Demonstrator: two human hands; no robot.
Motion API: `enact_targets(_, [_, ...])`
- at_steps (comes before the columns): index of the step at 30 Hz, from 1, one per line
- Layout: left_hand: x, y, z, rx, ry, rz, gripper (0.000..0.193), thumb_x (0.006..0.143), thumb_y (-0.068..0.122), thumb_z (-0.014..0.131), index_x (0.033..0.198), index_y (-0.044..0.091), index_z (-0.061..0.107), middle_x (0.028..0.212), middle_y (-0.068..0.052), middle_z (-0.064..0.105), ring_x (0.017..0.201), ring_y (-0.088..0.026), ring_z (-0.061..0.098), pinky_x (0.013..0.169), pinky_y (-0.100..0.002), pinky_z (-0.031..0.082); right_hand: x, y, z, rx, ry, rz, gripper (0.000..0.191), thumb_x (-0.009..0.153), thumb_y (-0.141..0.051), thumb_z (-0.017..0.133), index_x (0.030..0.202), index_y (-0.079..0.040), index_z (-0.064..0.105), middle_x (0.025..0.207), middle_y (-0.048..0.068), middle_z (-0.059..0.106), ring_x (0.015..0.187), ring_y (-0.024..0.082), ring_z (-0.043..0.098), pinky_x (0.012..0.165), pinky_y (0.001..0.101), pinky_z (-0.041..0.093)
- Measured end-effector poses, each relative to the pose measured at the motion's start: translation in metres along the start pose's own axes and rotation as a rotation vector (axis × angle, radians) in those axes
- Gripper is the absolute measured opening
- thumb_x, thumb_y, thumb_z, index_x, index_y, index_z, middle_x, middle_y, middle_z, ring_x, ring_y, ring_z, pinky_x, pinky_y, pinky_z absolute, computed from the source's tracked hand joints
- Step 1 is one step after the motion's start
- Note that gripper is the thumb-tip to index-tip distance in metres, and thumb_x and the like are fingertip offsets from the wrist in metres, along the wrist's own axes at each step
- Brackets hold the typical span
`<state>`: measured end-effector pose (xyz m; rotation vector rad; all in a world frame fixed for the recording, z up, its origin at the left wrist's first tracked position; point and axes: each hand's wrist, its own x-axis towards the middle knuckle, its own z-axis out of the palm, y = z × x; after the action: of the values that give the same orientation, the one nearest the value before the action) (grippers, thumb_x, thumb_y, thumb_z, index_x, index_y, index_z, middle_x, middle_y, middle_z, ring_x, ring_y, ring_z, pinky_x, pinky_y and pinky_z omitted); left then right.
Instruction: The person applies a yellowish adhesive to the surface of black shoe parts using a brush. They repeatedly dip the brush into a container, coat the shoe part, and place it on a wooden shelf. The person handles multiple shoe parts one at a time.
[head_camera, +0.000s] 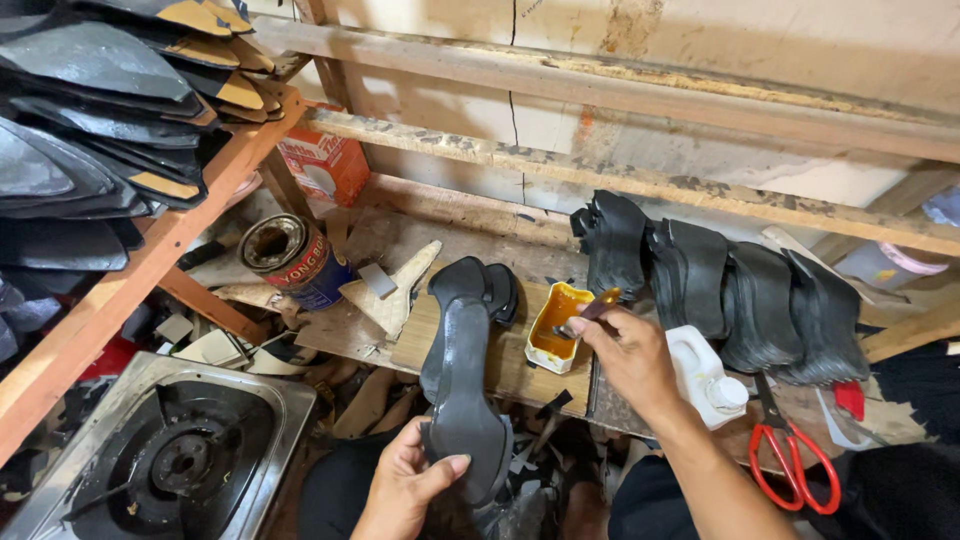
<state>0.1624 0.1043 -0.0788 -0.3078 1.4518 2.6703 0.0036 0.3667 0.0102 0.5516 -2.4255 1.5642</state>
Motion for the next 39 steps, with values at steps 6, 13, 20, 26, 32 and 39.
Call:
enact_targets(6, [-0.002,-0.001,0.006,0.013,0.017,0.008,0.041,0.081,-0.006,0.071,0.121,-0.003,0.063,0.108,-0.009,0.074,0.096,-0.015,0.070,0.090,-0.033,0.056,0.011,-0.006,0.010,-0.293,0.055,-0.069,0.020,0.091,-0.024,0.075,0.086,-0.004,0.077,0.064,0.004,0.071,0.051,0.010,0.062,0.047,0.0295,0.048])
enact_targets(13, [0.000,-0.002,0.006,-0.015,0.017,0.005,0.042,0.082,-0.005,0.070,0.123,-0.002,0.061,0.110,-0.012,0.074,0.101,-0.018,0.070,0.093,-0.034,0.055,0.014,-0.002,0.003,-0.289,-0.012,0.175,0.025,0.090,-0.032,0.073,0.089,-0.007,0.077,0.062,0.006,0.071,0.052,0.013,0.062,0.048,0.0298,0.047])
enact_targets(20, [0.006,-0.012,0.004,-0.146,-0.120,-0.005,0.043,0.087,-0.004,0.067,0.128,-0.005,0.054,0.115,-0.016,0.072,0.107,-0.022,0.069,0.097,-0.038,0.053,0.017,0.016,-0.023,0.039,-0.127,0.332,0.023,0.093,-0.026,0.071,0.094,-0.003,0.072,0.076,0.005,0.073,0.065,0.013,0.066,0.060,0.0279,0.052])
enact_targets(26, [0.011,-0.019,0.006,-0.267,-0.215,-0.040,0.055,0.082,-0.009,0.064,0.135,-0.002,0.051,0.117,-0.016,0.071,0.111,-0.025,0.069,0.099,-0.041,0.053,0.006,0.001,-0.030,0.653,-0.031,0.312,0.024,0.087,-0.013,0.074,0.106,-0.003,0.066,0.091,0.008,0.073,0.080,0.015,0.069,0.074,0.0307,0.057])
enact_targets(32, [0.010,-0.020,0.024,-0.303,-0.268,-0.084,0.056,0.079,-0.009,0.064,0.134,-0.004,0.051,0.118,-0.019,0.071,0.113,-0.029,0.069,0.102,-0.044,0.052,-0.008,-0.028,-0.012,0.390,0.191,-0.053,0.025,0.091,-0.007,0.076,0.111,-0.001,0.063,0.099,0.009,0.074,0.089,0.014,0.071,0.078,0.0259,0.058])
enact_targets(39, [0.004,-0.013,0.051,-0.409,-0.253,-0.065,0.061,0.077,-0.003,0.065,0.136,-0.005,0.051,0.120,-0.020,0.071,0.114,-0.029,0.069,0.104,-0.044,0.051,-0.027,-0.023,0.001,0.253,0.246,-0.151,0.026,0.094,-0.014,0.074,0.113,0.000,0.062,0.101,0.009,0.076,0.087,0.012,0.070,0.073,0.0237,0.056])
